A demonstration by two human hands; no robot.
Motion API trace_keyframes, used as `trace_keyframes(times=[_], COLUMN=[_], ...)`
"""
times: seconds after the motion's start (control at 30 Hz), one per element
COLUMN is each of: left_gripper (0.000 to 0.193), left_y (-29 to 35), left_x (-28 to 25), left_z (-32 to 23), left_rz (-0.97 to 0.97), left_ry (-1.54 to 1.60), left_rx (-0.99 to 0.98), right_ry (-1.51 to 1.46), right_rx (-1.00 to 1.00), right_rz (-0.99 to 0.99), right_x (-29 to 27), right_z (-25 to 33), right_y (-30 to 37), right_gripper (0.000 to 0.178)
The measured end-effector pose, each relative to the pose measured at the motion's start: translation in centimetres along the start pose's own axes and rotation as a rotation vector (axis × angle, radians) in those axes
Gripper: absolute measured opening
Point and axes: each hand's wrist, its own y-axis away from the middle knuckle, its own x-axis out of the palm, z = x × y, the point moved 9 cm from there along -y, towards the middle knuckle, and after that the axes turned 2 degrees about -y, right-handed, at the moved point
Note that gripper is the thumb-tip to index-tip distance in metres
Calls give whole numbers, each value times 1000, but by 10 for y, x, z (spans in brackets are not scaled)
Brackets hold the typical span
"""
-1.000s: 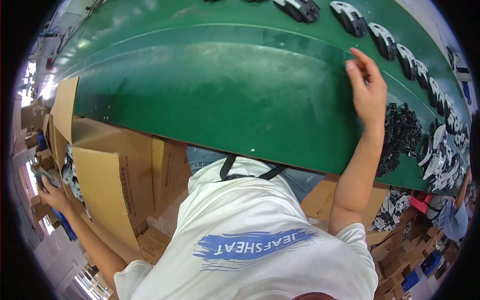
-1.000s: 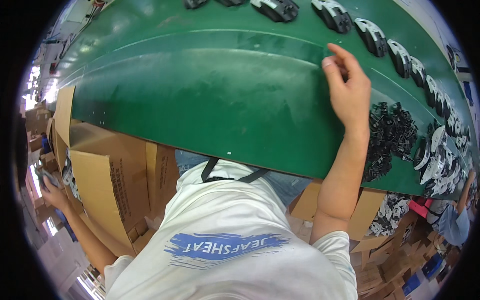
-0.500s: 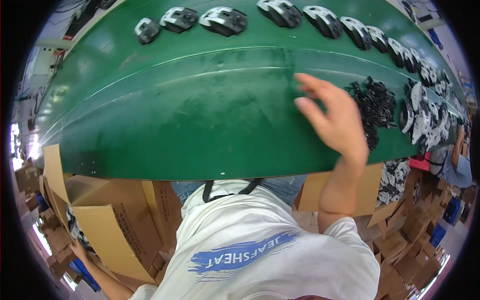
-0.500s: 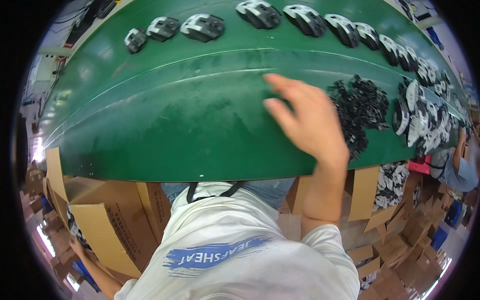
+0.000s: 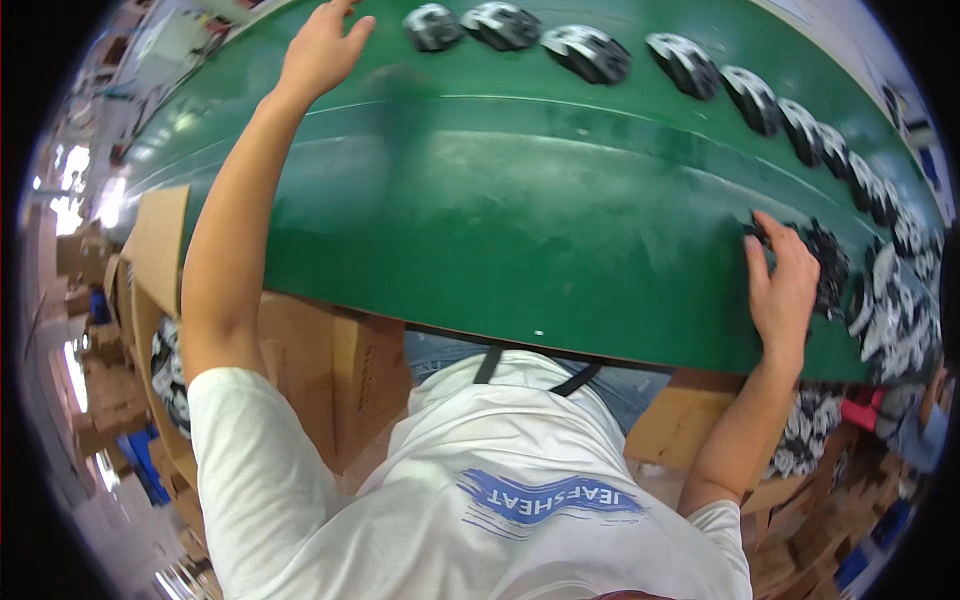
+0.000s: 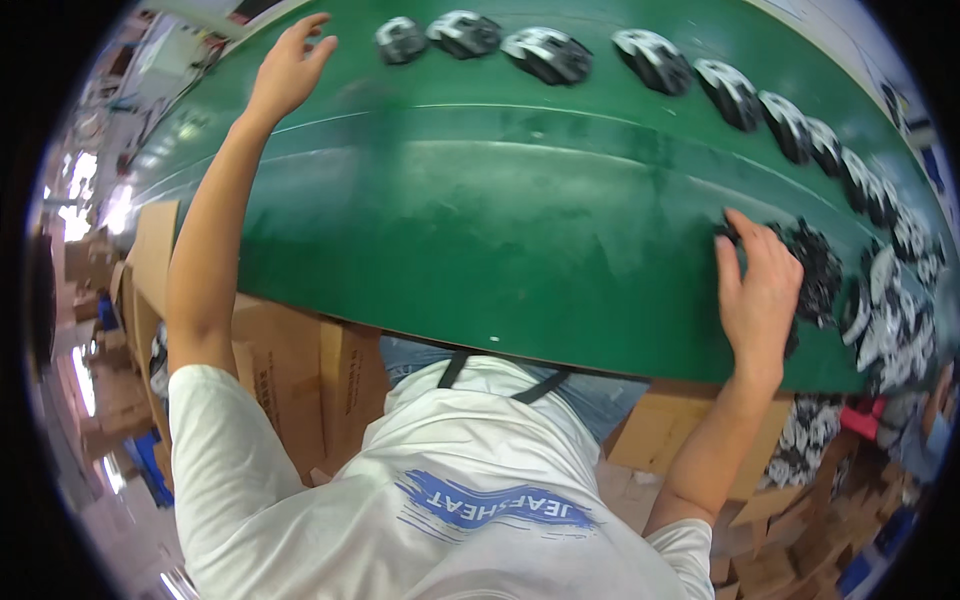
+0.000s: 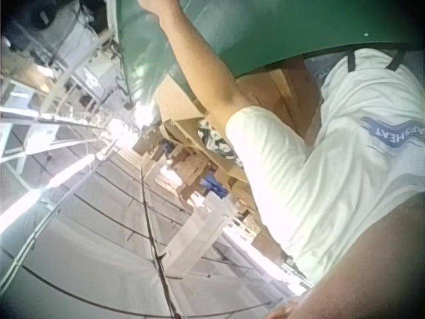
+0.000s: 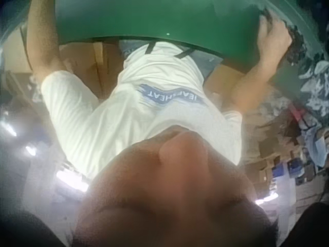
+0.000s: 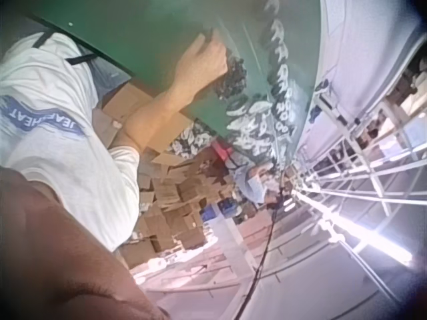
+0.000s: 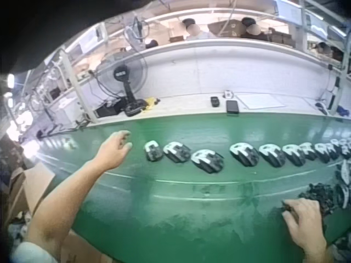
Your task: The person assembles computer mouse shells by picking up each shell and an internal component, pressing the component into the shell by hand, and placing the assembled shell into a cardboard box.
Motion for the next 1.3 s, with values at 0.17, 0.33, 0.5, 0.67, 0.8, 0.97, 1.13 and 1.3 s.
trace_keyframes(times=[0.17,0.33,0.5,0.67,0.8,0.97,1.13,1.3], left_gripper=[76,63,72,62,61,60,56,47], left_y=[-27,-25,-5,80,176,258,287,294], left_x=[93,88,43,43,82,99,96,93], left_z=[-53,-35,18,-55,-161,-215,-238,-248], left_rz=[91,244,73,66,425,704,788,826], left_ry=[-517,-415,166,1277,1898,2265,2349,2386], left_rx=[694,765,173,-112,-206,-446,-540,-584], right_ry=[-267,-521,-812,-1018,-897,-1120,-850,-829], right_rx=[-5,215,106,54,-116,-135,-263,-232], right_rz=[-101,-130,-92,3,130,-22,-96,-150], right_x=[-3,-4,16,41,37,7,-2,2], right_z=[-1,-13,22,61,104,156,182,181], right_y=[7,21,27,26,14,17,21,31], right_gripper=[27,35,49,49,47,49,27,24])
